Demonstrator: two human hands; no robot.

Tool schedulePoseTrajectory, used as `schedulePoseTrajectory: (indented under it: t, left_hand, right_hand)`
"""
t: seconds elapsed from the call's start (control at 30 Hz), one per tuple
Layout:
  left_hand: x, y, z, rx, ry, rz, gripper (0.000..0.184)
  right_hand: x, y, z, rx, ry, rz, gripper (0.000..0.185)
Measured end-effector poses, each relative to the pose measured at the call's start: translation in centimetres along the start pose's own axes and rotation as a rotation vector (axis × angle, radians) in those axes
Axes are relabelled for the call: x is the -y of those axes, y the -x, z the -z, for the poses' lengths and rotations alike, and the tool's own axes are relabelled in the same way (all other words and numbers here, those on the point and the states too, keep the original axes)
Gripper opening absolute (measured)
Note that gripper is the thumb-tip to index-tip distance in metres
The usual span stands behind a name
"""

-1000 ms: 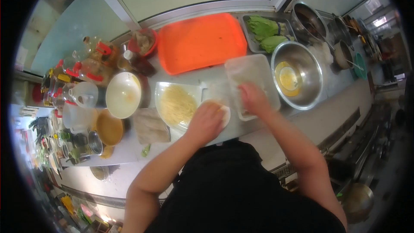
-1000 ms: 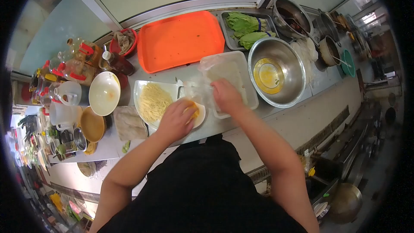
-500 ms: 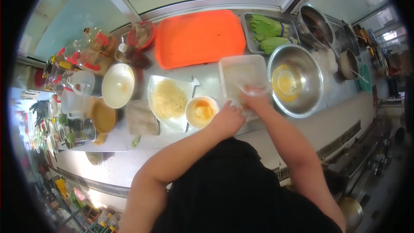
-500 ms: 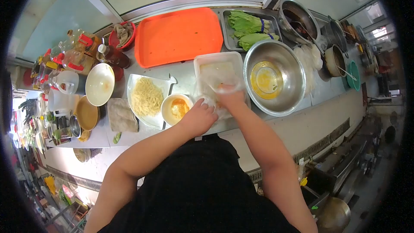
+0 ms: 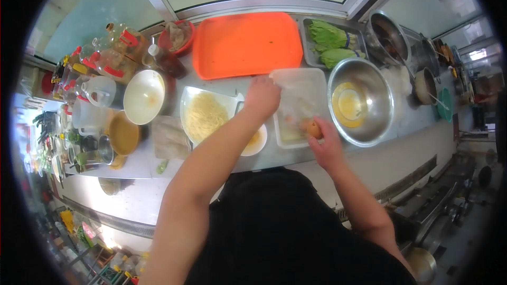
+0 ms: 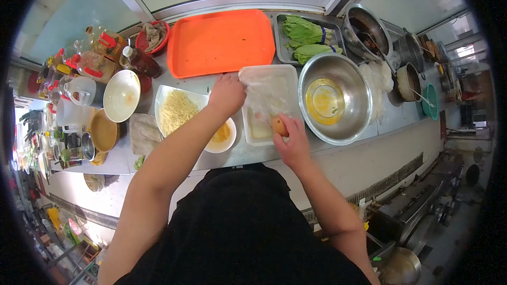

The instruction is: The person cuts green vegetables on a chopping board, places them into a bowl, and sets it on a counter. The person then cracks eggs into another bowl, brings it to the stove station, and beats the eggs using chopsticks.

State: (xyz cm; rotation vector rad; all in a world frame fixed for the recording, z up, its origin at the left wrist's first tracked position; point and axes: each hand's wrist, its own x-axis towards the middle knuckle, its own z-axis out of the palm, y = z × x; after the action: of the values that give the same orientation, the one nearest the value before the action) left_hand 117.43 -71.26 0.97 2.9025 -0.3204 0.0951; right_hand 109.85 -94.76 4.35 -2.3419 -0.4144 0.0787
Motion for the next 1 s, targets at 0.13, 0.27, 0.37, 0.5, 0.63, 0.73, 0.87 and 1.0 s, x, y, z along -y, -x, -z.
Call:
schedulePoseTrajectory:
  t: [0.13, 0.27, 0.37, 0.5, 0.63, 0.73, 0.87, 1.0]
  left_hand:
    - [-0.2, -1.1, 1.2, 0.246, 0.124, -0.01, 0.025]
    - [-0.2, 2.0, 1.7, 0.118, 0.249, -0.076, 0.043]
    - [0.8, 5.0, 3.6, -0.108, 0.336, -0.069, 0.048]
    - [3.7, 12.1, 4.7, -0.231, 0.446, 0.196, 0.034]
    - [7.0, 21.2, 1.8, -0.173, 0.507, 0.616, 0.019]
    - [7.8, 26.0, 1.2, -0.101, 0.492, 0.745, 0.017]
    - [8.2, 29.0, 0.0, -0.042, 0.524, 0.836, 0.015]
    - [8.4, 28.6, 0.0, 0.02, 0.523, 0.768, 0.016]
  right_hand:
    - [-1.6, 2.3, -2.0, 0.005, -0.311, -0.331, 0.05]
    - [-2.1, 3.1, -3.5, 0.056, -0.28, -0.352, 0.045]
    - [-2.0, 2.9, -4.5, 0.093, -0.234, -0.291, 0.043]
    - [-0.3, 2.2, -5.6, 0.157, -0.201, -0.223, 0.044]
    - [0.2, 2.2, -6.6, 0.133, -0.191, -0.122, 0.044]
    - [-0.8, 3.1, -6.4, 0.069, -0.179, -0.095, 0.041]
    - [-4.4, 7.7, -5.2, -0.173, -0.114, -0.135, 0.045]
    - [-8.6, 11.8, -5.7, -0.358, 0.046, -0.231, 0.049]
